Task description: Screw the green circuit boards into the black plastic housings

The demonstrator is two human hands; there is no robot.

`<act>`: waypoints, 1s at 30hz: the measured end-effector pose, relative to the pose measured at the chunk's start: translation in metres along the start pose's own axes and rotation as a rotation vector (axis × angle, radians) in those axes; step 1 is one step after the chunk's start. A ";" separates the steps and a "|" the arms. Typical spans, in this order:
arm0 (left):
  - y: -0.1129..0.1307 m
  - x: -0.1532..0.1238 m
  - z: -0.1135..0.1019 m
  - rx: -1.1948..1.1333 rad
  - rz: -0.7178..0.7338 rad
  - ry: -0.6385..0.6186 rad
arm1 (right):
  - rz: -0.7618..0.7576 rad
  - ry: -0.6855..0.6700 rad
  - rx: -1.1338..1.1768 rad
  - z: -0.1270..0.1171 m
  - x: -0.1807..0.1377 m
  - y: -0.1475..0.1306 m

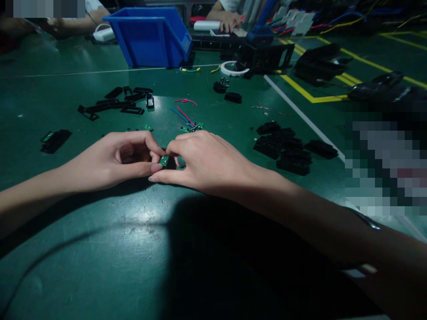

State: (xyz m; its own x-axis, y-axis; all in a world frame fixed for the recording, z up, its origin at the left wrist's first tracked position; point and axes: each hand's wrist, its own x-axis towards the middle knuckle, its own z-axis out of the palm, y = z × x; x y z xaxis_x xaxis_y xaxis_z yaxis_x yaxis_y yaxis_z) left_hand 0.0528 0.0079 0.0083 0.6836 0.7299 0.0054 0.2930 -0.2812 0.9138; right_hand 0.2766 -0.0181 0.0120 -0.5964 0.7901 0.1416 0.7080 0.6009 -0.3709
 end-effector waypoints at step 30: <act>-0.008 -0.005 0.000 0.112 0.078 -0.043 | 0.154 0.306 1.327 -0.045 0.054 -0.060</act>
State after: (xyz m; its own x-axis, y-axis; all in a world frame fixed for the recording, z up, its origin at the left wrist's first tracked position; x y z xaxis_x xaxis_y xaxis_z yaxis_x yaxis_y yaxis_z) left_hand 0.0473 0.0061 0.0007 0.7342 0.6766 0.0552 0.3093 -0.4058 0.8600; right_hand 0.2187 -0.0059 0.0834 -0.3164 0.9366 0.1505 -0.2348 0.0765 -0.9690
